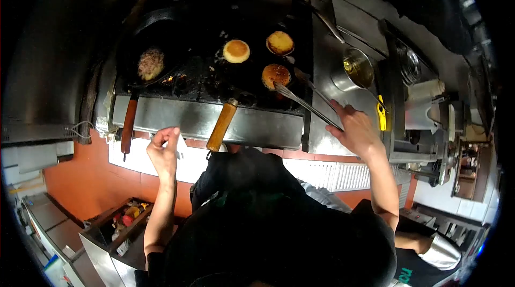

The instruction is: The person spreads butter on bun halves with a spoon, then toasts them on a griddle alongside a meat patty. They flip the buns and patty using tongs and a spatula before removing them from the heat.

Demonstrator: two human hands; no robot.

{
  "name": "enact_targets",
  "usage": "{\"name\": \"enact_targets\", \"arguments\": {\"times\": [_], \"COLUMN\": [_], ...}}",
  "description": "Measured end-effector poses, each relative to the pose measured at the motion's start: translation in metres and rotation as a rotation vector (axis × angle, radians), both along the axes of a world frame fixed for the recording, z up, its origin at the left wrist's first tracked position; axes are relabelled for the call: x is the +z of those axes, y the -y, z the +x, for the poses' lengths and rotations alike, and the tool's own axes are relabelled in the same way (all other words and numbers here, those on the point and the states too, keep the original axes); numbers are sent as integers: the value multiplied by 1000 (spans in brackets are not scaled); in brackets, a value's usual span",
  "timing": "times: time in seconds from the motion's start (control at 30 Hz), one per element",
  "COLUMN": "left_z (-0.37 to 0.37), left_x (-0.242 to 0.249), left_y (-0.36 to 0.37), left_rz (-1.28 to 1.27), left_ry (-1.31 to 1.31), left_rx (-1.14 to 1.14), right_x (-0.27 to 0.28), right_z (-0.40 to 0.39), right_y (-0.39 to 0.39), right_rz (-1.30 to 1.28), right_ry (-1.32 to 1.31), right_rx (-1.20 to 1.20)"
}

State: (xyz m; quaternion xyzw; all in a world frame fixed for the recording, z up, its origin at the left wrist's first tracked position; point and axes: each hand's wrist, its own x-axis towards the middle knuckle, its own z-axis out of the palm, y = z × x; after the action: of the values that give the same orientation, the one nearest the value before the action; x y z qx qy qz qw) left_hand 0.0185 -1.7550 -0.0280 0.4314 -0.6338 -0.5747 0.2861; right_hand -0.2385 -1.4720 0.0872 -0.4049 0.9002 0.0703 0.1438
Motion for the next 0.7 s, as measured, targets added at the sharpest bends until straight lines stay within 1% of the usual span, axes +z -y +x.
{"name": "enact_targets", "arguments": {"times": [0.03, 0.07, 0.1, 0.13, 0.2, 0.23, 0.27, 0.33, 0.4, 0.43, 0.47, 0.53, 0.6, 0.63, 0.67, 0.7], "left_z": [-9, -17, -27, -38, -60, -70, -81, -101, -122, -133, -143, -162, -181, -189, -202, -207], "left_x": [-5, -14, -18, -8, 18, 18, 32, 22, 32, 30, 31, 33, 23, 20, 16, 12], "left_y": [6, 12, 17, 18, 17, 21, 22, 40, 46, 48, 47, 40, 33, 31, 28, 26], "left_rz": [-9, -168, -327, -334, -358, -405, -427, -591, -727, -722, -844, -945, -1170, -1242, -1334, -1401], "left_ry": [-5, 11, 25, 18, 167, 112, 178, 95, 185, 176, 275, 315, 387, 487, 676, 628], "left_rx": [-20, -75, -129, -146, -265, -303, -329, -391, -423, -444, -463, -613, -737, -894, -1029, -1053], "right_x": [-6, -15, -25, -32, -40, -42, -39, -30, -33, -27, -24, -25, -27, -29, -31, -35], "right_z": [-2, -4, -6, -8, -6, -3, 2, 10, 16, 21, 26, 34, 44, 51, 58, 63], "right_y": [-2, -3, -2, 0, 11, 15, 17, 21, 13, 11, 7, -5, -16, -21, -26, -34], "right_rz": [-27, -36, -66, -93, -147, -198, -202, -310, -316, -332, -347, -394, -442, -517, -593, -609], "right_ry": [20, 15, 6, -5, 39, 82, 83, 128, 78, 115, 156, 193, 224, 223, 222, 300], "right_rx": [31, 10, 38, 69, 50, 52, 43, 45, 7, -53, -115, -163, -215, -269, -324, -422]}}
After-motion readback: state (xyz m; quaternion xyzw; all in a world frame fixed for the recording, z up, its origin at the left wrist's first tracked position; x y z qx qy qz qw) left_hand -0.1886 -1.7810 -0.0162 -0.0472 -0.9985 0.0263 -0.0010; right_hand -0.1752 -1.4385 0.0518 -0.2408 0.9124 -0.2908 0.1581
